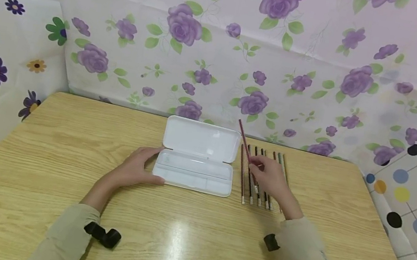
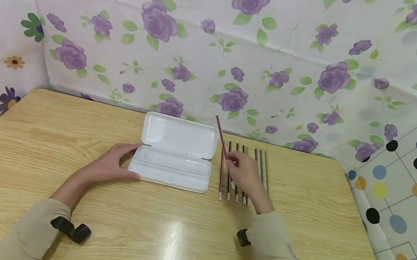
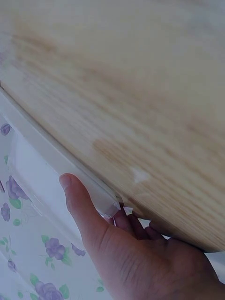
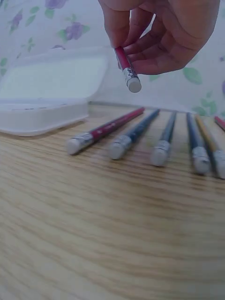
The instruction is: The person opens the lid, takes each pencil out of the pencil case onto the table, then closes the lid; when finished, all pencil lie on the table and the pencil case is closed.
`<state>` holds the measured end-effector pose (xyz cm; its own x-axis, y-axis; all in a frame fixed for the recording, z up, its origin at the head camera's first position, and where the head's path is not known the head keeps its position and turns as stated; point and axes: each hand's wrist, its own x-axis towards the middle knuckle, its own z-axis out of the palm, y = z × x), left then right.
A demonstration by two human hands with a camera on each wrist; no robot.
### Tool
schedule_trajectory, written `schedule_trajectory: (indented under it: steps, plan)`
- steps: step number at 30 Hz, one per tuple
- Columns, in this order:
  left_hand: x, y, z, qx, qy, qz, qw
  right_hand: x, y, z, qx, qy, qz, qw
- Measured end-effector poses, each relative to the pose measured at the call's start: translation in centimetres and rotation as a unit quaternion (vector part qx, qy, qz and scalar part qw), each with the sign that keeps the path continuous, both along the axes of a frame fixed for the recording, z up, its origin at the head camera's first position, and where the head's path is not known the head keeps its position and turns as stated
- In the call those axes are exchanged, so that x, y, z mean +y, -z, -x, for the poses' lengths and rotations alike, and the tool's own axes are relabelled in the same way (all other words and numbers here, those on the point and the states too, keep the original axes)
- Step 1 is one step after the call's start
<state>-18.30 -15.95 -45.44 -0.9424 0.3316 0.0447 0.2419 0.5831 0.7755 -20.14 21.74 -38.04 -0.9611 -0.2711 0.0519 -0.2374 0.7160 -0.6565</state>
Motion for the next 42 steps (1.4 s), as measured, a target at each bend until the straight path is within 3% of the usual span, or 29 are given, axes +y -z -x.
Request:
schedule_trajectory:
  steps: [11, 18, 24, 28, 42]
  plan:
    - [-0.1, 0.0, 0.0, 0.005, 0.001, -0.001, 1.0000, 5.9, -0.9, -0.7, -0.024, 0.070, -0.032, 0.997]
    - [-0.2, 0.1, 0.0, 0.006, 0.003, 0.000, 1.0000, 9.3, 0.0, -0.9, -0.068, 0.102, -0.026, 0.992]
    - [-0.1, 0.1, -0.1, 0.008, 0.002, -0.001, 1.0000, 10.9, 0.7, -1.2, -0.123, 0.118, 0.001, 0.985]
    - [-0.2, 0.2, -0.2, 0.004, 0.001, 0.002, 1.0000, 11.5, 1.5, -1.3, -0.148, 0.121, -0.011, 0.981]
    - [0.0, 0.2, -0.1, 0.008, 0.001, -0.004, 1.0000, 11.9, 2.8, -0.7, -0.112, 0.119, -0.054, 0.985]
